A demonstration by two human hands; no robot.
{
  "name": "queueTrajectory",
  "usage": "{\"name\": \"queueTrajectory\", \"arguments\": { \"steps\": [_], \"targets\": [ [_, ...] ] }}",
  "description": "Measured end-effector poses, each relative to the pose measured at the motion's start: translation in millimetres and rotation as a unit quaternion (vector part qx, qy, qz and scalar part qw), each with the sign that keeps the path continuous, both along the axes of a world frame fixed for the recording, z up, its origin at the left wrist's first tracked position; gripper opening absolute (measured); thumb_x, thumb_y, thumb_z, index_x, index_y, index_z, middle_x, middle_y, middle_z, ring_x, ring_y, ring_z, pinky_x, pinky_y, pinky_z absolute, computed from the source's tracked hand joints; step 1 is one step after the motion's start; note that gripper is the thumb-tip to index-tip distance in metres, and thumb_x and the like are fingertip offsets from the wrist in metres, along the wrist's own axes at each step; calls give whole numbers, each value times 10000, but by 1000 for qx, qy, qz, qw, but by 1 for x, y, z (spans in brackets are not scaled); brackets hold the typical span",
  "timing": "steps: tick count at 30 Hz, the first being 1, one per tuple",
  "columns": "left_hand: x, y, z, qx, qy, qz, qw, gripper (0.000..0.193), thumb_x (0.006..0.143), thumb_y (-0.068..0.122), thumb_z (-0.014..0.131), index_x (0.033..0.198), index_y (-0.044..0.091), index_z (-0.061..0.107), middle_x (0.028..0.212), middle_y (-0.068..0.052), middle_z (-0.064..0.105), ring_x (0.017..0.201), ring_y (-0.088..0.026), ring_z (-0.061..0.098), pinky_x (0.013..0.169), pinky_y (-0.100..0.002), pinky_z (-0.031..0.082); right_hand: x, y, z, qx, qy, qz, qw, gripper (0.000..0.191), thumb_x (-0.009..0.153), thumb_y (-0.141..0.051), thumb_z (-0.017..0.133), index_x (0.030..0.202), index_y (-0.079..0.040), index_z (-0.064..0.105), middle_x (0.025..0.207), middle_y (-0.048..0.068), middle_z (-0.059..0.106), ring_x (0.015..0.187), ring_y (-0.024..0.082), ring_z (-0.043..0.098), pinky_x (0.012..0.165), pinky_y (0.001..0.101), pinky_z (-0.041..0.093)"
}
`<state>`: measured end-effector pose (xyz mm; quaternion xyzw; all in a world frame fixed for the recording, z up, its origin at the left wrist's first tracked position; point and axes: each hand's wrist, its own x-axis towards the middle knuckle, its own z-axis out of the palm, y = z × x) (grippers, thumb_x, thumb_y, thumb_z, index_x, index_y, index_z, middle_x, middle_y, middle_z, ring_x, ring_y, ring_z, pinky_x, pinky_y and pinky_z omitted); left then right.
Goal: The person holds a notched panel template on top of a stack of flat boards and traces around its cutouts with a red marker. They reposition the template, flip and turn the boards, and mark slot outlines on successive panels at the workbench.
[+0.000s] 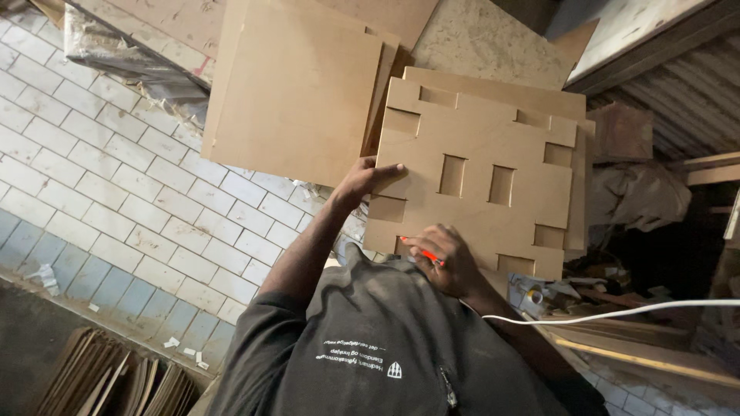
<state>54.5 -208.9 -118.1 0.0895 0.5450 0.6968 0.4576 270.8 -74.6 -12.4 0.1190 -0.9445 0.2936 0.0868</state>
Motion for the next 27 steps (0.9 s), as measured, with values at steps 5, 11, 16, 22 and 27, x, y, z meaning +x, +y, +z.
{"name": "queueTrajectory", "arguments": {
  "steps": [5,11,16,22,27],
  "targets": [
    [1,1,-3,19,-2,1,1000,416,842,346,813,1076,7,757,962,-52,776,815,-118,727,721,-284,578,18,22,6,118,-36,-68,990,114,922,-154,663,895,-47,694,866,95,706,826,305,645,775,458,492],
    [1,2,-3,-38,15,-4,999,431,844,383,815,1047,7,761,864,-52,752,676,-116,671,553,-281,499,35,31,-2,-34,-145,20,989,142,927,-172,689,835,-64,705,825,115,728,778,325,675,723,435,536],
    [3,1,5,-45,22,0,999,429,855,398,802,1062,24,762,854,-43,733,666,-113,641,541,-283,479,7,69,-3,-120,-88,-257,955,229,1035,-226,628,978,-26,723,887,129,729,854,229,739,744,359,571],
    [5,5,6,-8,8,3,1000,416,844,349,810,1086,15,755,955,-42,767,837,-102,715,733,-278,572,-63,92,-24,-144,33,-215,965,257,1087,-192,520,1127,-30,714,1024,137,716,921,276,660,754,365,558],
    [3,6,2,-26,5,7,1000,421,844,343,816,1053,-17,753,918,-71,763,780,-128,707,677,-290,558,-76,97,-23,-6,99,-193,976,182,1053,-136,557,1057,-80,731,954,98,731,860,306,643,785,411,523]
  ]
}}
